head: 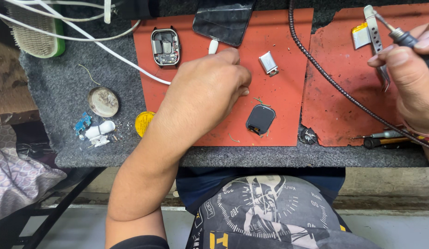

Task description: The person disassembles a smartwatch on a repair bench, prying open the case and removing the battery and internal components by hand and with a small pry tool. They then use a soldering iron to work on the watch's internal board, holding the open watch steady with the other hand.

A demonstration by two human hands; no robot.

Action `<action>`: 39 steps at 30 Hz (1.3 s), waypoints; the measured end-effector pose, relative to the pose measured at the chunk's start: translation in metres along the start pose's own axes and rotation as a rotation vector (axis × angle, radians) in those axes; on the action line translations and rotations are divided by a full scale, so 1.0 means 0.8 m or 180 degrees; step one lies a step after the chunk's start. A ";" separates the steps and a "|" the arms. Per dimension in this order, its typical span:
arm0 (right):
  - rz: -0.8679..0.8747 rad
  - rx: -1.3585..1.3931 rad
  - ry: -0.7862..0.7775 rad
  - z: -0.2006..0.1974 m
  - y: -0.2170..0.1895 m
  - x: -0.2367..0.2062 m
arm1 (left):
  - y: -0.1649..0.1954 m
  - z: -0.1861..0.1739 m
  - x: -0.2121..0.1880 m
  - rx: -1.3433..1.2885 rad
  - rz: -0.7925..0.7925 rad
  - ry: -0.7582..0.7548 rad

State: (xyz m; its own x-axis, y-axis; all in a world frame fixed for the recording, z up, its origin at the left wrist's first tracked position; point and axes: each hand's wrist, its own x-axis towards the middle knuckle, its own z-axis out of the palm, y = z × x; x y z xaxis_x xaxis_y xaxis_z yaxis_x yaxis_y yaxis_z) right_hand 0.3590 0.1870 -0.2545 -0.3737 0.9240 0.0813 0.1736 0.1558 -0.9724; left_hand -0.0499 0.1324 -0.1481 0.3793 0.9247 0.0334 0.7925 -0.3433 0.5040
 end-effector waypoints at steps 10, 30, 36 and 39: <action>-0.0315 -0.0269 -0.0092 0.028 -0.021 0.013 | -0.005 0.015 -0.001 -0.0147 0.0134 0.0111; -0.0477 -0.0723 -0.0179 0.050 -0.074 0.018 | -0.019 -0.021 -0.003 -0.0235 -0.0096 -0.0071; -0.0829 -0.0945 -0.0372 0.063 -0.095 0.029 | -0.022 -0.007 -0.004 -0.0224 -0.0067 -0.0095; -0.1078 -0.1159 -0.0460 0.074 -0.106 0.033 | -0.022 0.000 -0.005 -0.0172 -0.0009 -0.0026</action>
State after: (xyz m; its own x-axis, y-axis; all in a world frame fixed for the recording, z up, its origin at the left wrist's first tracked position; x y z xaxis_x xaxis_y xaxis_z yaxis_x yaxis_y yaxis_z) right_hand 0.2808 0.1776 -0.1831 -0.5816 0.7469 0.3224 0.3173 0.5732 -0.7555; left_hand -0.0658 0.1348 -0.1571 0.3811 0.9242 0.0249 0.7669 -0.3310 0.5499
